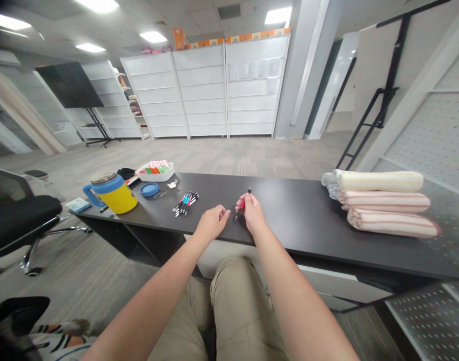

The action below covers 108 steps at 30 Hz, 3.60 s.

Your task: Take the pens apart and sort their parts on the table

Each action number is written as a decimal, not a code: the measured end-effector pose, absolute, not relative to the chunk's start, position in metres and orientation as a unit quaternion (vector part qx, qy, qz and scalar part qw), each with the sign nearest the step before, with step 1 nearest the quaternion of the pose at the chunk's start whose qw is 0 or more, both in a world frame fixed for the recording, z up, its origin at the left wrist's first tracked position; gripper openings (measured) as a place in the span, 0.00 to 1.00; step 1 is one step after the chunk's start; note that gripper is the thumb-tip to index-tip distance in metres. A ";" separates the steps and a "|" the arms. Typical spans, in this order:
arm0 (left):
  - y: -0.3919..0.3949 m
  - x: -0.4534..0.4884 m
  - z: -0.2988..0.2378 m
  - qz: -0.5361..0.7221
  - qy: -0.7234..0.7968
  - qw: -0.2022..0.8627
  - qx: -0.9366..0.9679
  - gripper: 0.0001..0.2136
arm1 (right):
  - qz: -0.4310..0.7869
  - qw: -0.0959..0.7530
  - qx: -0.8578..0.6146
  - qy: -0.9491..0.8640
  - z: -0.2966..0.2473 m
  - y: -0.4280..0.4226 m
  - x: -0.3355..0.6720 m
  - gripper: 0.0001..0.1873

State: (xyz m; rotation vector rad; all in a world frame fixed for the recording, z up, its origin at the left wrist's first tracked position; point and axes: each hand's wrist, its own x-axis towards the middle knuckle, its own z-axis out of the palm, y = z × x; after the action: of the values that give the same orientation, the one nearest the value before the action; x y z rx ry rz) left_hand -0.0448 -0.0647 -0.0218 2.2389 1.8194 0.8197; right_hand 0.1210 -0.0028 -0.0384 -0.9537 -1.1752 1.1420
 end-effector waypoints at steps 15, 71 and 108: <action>-0.080 -0.041 -0.013 0.208 0.646 0.021 0.735 0.18 | 0.416 0.688 -0.429 -0.411 -0.035 -0.033 0.244 0.17; -0.085 -0.040 -0.008 0.164 0.653 0.005 0.739 0.20 | 0.603 0.739 -0.226 -0.197 -0.024 -0.036 0.285 0.36; -0.082 -0.044 -0.008 0.127 0.526 0.031 0.840 0.23 | 0.478 0.680 -0.397 -0.389 -0.032 -0.021 0.243 0.20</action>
State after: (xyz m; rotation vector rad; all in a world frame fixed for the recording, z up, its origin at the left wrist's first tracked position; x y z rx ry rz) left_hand -0.0440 -0.0821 -0.0076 2.5902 1.6205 0.3918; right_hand 0.2429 -0.0211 -0.0324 -0.8905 -0.8737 1.0718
